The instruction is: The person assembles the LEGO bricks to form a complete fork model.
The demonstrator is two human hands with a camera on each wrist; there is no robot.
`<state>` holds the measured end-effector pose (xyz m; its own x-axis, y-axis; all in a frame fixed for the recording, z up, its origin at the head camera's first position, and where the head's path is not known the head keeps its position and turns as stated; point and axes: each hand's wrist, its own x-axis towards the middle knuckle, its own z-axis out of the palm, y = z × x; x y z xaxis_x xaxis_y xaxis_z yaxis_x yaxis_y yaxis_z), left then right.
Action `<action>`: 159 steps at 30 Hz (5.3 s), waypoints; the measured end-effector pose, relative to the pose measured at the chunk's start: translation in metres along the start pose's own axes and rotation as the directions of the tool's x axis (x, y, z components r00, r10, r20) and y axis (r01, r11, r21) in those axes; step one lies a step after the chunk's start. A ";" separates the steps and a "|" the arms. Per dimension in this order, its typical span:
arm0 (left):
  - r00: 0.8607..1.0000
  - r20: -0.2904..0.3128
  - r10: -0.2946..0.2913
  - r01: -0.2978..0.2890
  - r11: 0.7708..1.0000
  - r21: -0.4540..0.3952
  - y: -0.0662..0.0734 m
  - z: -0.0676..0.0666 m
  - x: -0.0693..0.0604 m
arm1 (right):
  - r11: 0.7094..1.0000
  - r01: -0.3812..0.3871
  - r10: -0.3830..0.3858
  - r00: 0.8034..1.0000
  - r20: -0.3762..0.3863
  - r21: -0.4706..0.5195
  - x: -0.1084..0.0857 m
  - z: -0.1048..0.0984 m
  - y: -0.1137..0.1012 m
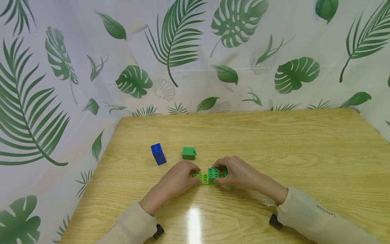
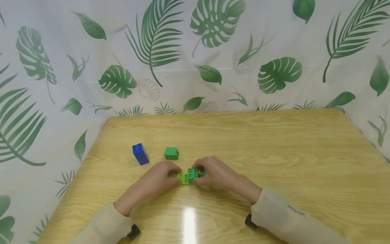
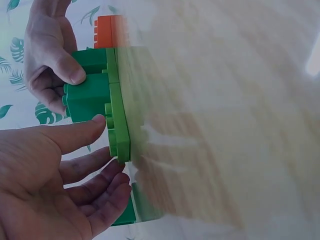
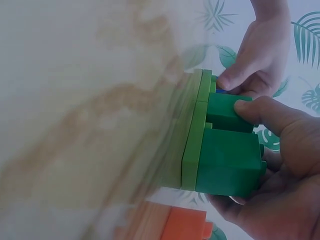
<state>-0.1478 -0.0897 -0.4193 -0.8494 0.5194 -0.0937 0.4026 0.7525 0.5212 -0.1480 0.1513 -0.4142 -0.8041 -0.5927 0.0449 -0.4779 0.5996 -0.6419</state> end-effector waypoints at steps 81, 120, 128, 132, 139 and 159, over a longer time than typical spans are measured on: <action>0.977 -0.139 -0.160 0.090 0.907 -0.412 -0.029 -0.022 0.018 | 0.997 -0.012 0.011 1.000 0.019 0.070 -0.007 0.003 0.003; 0.999 -0.050 -0.016 -0.016 0.819 -0.573 -0.020 -0.006 -0.014 | 0.996 -0.016 0.015 1.000 0.011 0.089 -0.007 0.003 0.003; 0.999 -0.040 -0.008 -0.017 0.813 -0.583 -0.021 -0.001 -0.014 | 0.996 -0.012 0.011 1.000 0.011 0.089 -0.007 0.004 0.004; 1.000 -0.020 -0.006 -0.008 0.808 -0.590 -0.022 0.000 -0.014 | 0.996 -0.010 0.009 1.000 0.010 0.084 -0.007 0.004 0.004; 1.000 0.006 -0.020 0.020 0.813 -0.582 -0.020 0.000 -0.014 | 0.996 -0.010 0.008 1.000 0.014 0.092 -0.007 0.004 0.005; 1.000 -0.013 -0.005 -0.003 0.839 -0.545 -0.015 0.002 -0.016 | 0.995 -0.012 0.011 1.000 0.013 0.095 -0.007 0.003 0.002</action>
<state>-0.1397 -0.1081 -0.4273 -0.8556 0.5106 -0.0850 0.1545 0.4087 0.8995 -0.1423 0.1549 -0.4186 -0.8047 -0.5931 0.0277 -0.4323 0.5532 -0.7122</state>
